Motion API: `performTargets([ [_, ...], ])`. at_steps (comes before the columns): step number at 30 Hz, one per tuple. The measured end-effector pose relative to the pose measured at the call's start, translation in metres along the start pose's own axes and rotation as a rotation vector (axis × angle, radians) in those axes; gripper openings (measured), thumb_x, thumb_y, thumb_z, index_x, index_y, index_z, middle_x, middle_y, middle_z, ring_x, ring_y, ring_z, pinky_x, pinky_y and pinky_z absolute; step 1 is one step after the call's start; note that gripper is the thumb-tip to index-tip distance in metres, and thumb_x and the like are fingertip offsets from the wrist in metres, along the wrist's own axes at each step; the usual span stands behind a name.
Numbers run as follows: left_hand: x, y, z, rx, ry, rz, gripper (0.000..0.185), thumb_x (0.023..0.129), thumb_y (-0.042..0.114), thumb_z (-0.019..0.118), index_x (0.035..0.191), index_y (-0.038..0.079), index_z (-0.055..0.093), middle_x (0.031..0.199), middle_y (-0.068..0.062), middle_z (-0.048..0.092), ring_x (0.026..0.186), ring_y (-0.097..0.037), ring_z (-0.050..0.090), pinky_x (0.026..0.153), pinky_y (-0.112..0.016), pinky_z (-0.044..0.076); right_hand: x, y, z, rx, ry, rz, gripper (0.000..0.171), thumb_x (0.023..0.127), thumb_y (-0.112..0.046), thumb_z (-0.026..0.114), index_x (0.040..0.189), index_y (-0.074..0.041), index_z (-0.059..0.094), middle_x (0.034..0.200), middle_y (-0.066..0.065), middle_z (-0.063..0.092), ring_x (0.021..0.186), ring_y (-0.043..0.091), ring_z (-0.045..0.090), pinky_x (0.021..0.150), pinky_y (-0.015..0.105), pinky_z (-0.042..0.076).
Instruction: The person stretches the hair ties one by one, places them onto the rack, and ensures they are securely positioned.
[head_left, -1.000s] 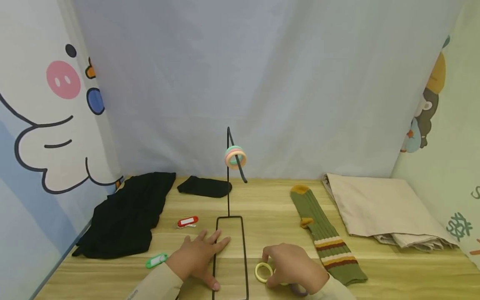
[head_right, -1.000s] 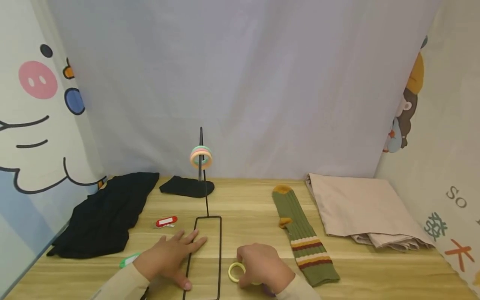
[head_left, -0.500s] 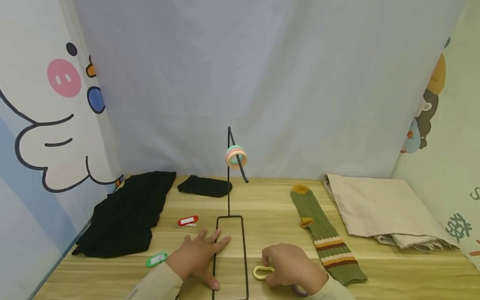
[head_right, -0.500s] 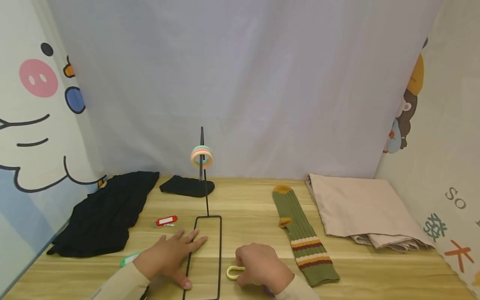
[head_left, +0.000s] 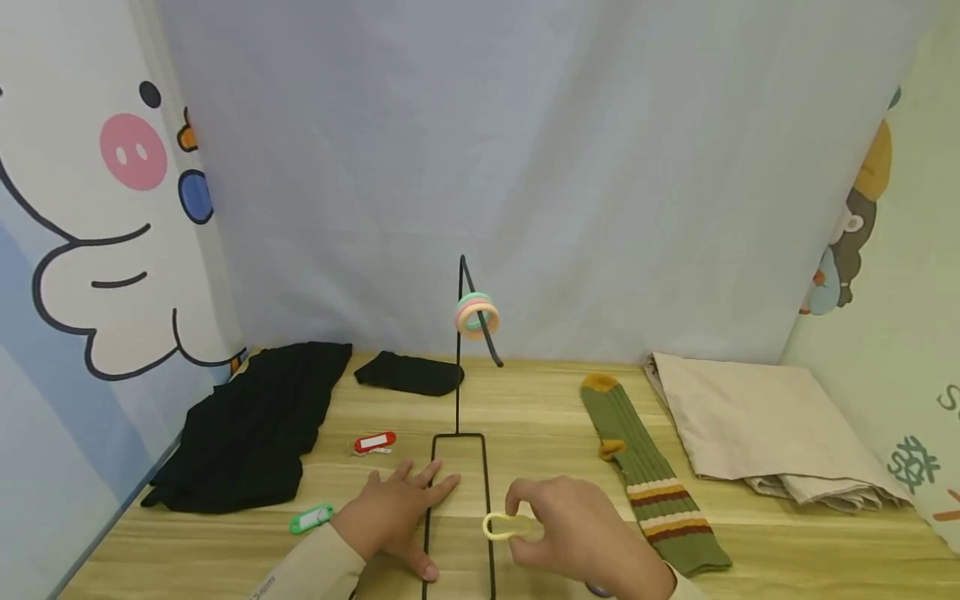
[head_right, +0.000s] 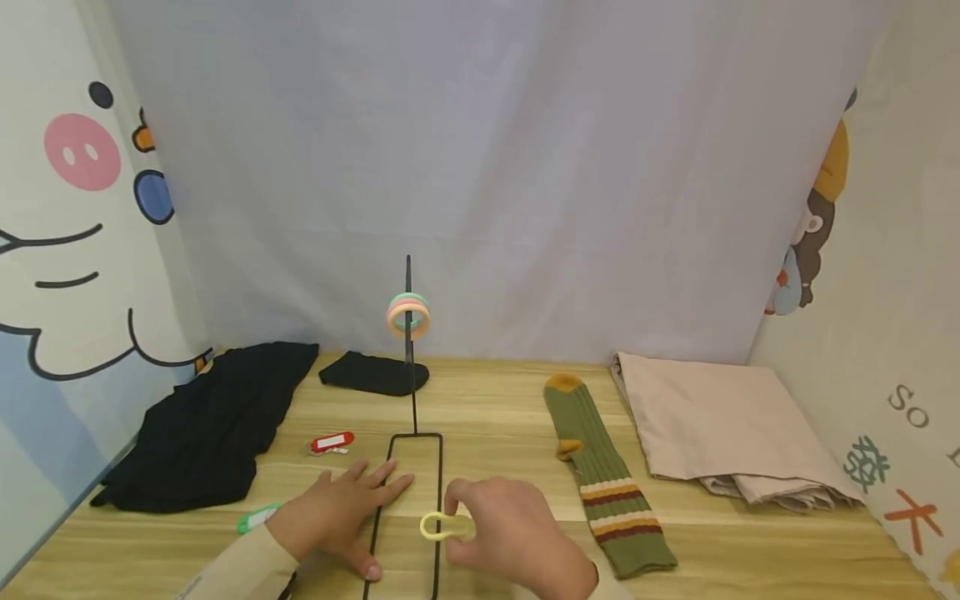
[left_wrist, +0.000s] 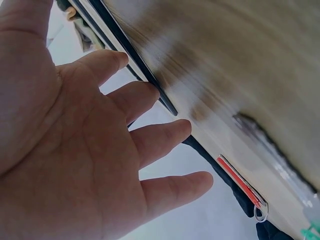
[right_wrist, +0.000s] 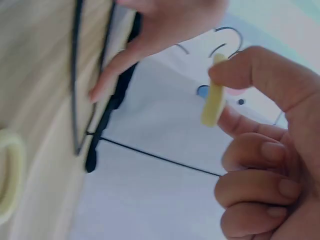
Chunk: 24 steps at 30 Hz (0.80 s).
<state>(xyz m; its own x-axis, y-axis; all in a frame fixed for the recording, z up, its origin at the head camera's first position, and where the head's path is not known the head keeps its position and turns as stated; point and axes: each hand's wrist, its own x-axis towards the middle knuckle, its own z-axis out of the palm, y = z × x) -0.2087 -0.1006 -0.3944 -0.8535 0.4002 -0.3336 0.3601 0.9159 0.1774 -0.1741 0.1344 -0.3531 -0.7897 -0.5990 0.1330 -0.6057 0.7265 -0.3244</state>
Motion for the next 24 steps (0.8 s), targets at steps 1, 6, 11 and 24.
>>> performTargets([
  [1,0.0,0.0,0.0,0.0,-0.002,-0.003,0.11,0.049,0.063,0.076,0.145,0.033,0.03,0.153,-0.004,0.026,0.138,-0.039,0.024,0.099,-0.07,0.023,-0.001,-0.004,-0.003,-0.002,0.014,0.002,0.016,0.075,-0.025,0.069,0.089,-0.023,0.062,0.049,-0.016,0.03,0.042,-0.001,0.02,0.037,0.018,0.021],
  [6,0.001,0.0,-0.001,0.0,-0.006,-0.003,0.11,0.05,0.063,0.077,0.144,0.033,0.03,0.153,-0.004,0.027,0.138,-0.039,0.024,0.099,-0.07,0.023,-0.007,-0.021,-0.016,-0.023,0.152,-0.029,0.02,0.076,-0.028,0.07,0.094,-0.025,0.061,0.05,-0.017,0.026,0.042,-0.003,0.016,0.038,0.016,0.018],
  [11,-0.001,0.001,-0.002,-0.009,0.008,0.005,0.109,0.05,0.062,0.077,0.144,0.032,0.032,0.152,-0.005,0.028,0.137,-0.04,0.025,0.098,-0.07,0.023,-0.009,-0.034,-0.026,-0.047,0.437,-0.164,0.029,0.069,-0.025,0.076,0.094,-0.025,0.06,0.05,-0.019,0.025,0.045,-0.009,0.011,0.04,0.008,0.014],
  [24,-0.002,-0.001,0.0,-0.002,0.04,0.031,0.109,0.049,0.062,0.077,0.144,0.032,0.033,0.151,-0.006,0.03,0.136,-0.041,0.027,0.096,-0.071,0.026,0.013,-0.054,-0.056,0.066,1.039,-0.433,0.037,0.084,-0.033,0.057,0.096,0.001,0.059,0.049,-0.009,0.02,0.048,-0.004,0.011,0.042,0.006,0.016],
])
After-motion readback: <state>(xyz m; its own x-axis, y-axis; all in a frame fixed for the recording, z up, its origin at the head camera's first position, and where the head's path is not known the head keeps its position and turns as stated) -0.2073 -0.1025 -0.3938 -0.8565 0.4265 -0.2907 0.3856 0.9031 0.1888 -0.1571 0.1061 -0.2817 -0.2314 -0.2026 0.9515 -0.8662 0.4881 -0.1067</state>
